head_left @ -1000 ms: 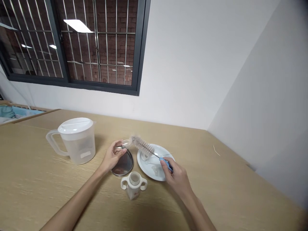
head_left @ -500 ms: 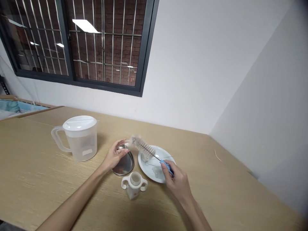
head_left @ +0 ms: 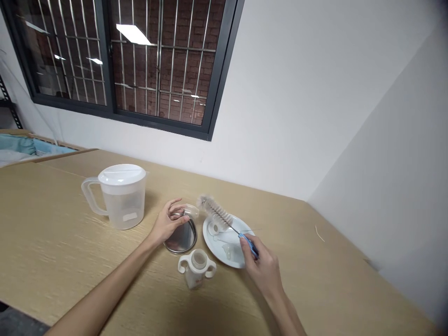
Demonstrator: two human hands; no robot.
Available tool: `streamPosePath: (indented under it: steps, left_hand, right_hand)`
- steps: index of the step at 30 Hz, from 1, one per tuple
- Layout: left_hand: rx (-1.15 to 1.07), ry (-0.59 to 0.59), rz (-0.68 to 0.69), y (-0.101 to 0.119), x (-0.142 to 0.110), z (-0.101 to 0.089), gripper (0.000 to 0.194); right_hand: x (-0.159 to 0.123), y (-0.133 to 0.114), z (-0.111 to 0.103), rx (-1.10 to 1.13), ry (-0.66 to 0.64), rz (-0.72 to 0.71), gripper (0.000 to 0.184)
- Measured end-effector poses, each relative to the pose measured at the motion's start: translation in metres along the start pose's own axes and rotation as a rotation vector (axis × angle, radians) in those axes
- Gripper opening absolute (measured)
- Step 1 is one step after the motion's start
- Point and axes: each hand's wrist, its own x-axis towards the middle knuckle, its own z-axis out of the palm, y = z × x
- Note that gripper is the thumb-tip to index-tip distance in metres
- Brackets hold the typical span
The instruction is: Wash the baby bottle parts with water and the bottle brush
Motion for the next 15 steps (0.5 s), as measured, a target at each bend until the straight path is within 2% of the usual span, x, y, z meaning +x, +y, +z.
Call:
streamPosePath:
  steps: [3,6,10,15]
  left_hand:
    - [-0.033,0.004,0.011,0.0012,0.0000,0.0012,0.078]
    - [-0.065,-0.012,0.006,0.0019,-0.0006,0.0020,0.079]
    - [-0.077,-0.013,-0.022,0.0037,-0.0009,0.0014,0.080]
    - [-0.070,0.001,-0.037,0.0085,-0.0021,0.0020,0.081]
  right_hand:
    - [-0.0007,-0.0011,0.0008,0.033,-0.044,-0.057,0.028]
    - [-0.0004,-0.0008,0.0014,0.003,-0.082,-0.042,0.027]
    - [0.0008,0.0031,-0.0006,-0.050,-0.037,0.030,0.034]
    - [-0.0002,-0.0018,-0.0021,0.010,0.004,0.015,0.032]
